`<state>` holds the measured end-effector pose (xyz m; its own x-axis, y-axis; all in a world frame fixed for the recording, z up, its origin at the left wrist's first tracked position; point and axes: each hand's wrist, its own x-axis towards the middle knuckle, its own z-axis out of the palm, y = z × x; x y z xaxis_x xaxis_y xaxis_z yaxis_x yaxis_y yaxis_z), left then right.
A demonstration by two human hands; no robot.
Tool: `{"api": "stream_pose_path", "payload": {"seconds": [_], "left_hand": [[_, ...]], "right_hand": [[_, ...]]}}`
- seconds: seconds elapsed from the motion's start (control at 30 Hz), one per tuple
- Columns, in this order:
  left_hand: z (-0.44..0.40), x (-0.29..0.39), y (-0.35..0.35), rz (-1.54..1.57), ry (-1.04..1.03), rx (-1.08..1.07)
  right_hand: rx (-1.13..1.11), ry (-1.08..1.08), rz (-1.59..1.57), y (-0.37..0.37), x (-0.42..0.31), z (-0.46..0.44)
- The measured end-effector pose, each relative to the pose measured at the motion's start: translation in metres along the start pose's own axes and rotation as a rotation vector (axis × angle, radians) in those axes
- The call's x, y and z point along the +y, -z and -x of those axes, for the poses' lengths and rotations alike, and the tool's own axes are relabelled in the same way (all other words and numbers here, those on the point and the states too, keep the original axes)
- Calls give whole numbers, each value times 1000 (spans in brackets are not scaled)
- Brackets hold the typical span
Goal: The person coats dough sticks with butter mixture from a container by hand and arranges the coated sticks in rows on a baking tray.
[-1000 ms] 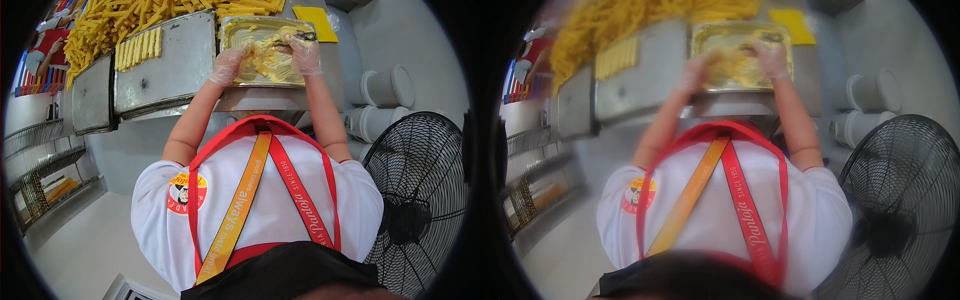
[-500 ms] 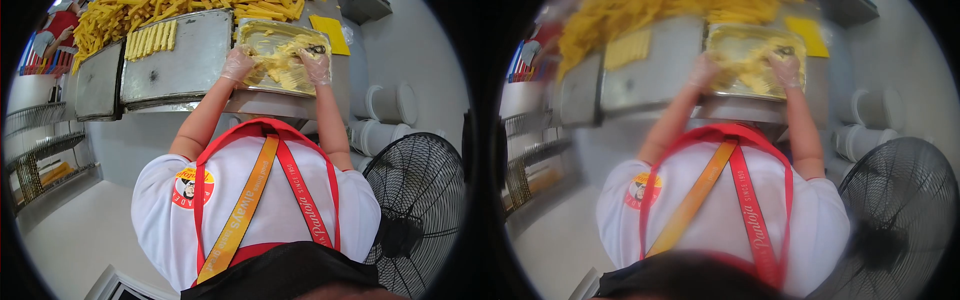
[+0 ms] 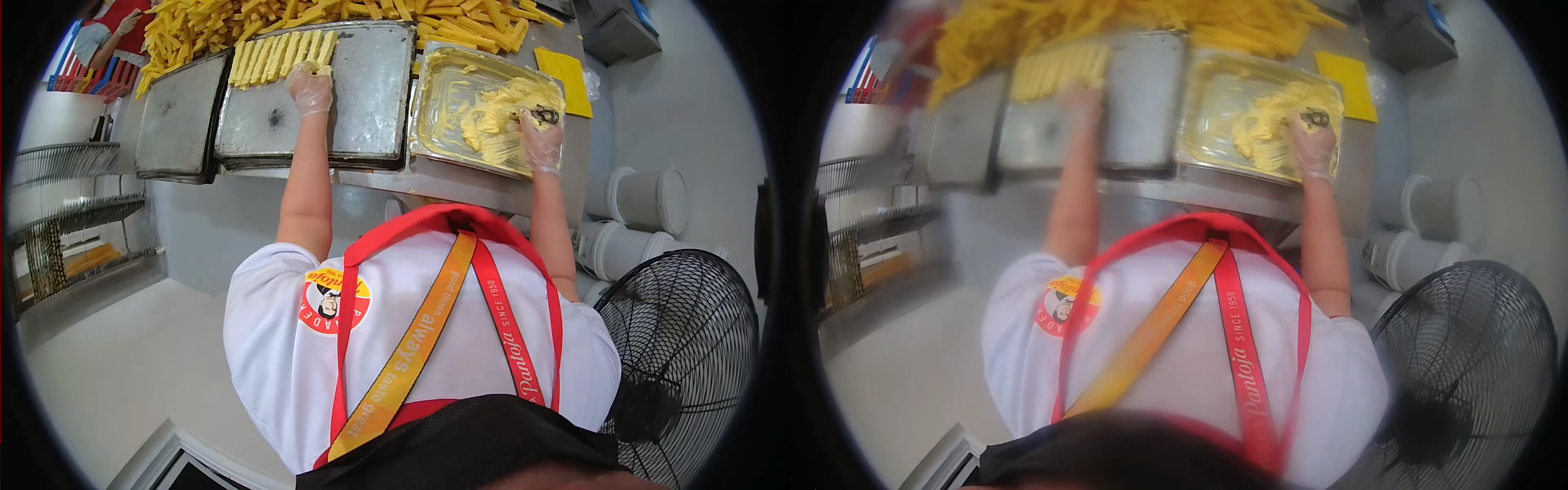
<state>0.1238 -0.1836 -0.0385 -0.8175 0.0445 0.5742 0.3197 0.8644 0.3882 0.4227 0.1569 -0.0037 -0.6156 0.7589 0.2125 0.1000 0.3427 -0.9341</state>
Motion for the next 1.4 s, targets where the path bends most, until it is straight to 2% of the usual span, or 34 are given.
{"api": "stream_pose_path", "payload": {"seconds": [0.1,0.13,0.23,0.27,0.37,0.47,0.5,0.57,0.6,0.67,0.7,0.77,0.8,0.87,0.9,0.97,1.07,1.17,1.2,1.3,1.33,1.4], "left_hand": [[6,-28,-25,-40,-169,132],[5,-25,-22,-36,-243,192],[0,6,24,124,24,-77],[10,-47,-31,-62,-218,41],[13,-26,-4,-228,-198,105],[9,15,27,-135,-77,95],[6,30,39,-50,-29,72],[6,24,16,-231,-183,158],[6,23,7,-322,-261,201],[12,45,7,-237,-251,199],[15,59,11,-194,-245,198],[23,83,29,85,-226,8],[26,92,37,222,-212,-87],[31,100,44,221,-218,-173],[32,102,45,221,-220,-216],[34,99,36,196,-277,-186],[33,102,28,181,-343,-134],[27,116,34,243,-323,-181],[27,123,38,274,-301,-214],[27,133,41,375,-260,-255],[25,136,40,380,-257,-276],[17,139,34,386,-252,-322]], "right_hand": [[-58,104,279,-7,-39,12],[-149,165,277,-10,-51,21],[-396,223,202,-15,-52,26],[-380,97,70,-13,-37,16],[-101,-81,94,11,6,-39],[50,57,565,17,-30,-51],[16,229,544,9,-28,-46],[-52,570,495,-12,-20,-33],[-88,535,453,-20,-23,-30],[-155,460,365,-28,-25,-23],[-109,472,417,-23,-19,-27],[-24,497,521,-10,-5,-37],[-48,483,589,-4,-6,-37],[-101,456,721,8,-10,-33],[-122,517,702,9,-16,-28],[-167,636,664,5,-29,-15],[-265,632,427,-5,-33,-2],[-218,472,372,0,-17,-17],[-157,389,442,7,-8,-26],[41,428,585,28,-23,-38],[73,452,462,33,-40,-34],[115,558,478,32,-41,-41]]}}
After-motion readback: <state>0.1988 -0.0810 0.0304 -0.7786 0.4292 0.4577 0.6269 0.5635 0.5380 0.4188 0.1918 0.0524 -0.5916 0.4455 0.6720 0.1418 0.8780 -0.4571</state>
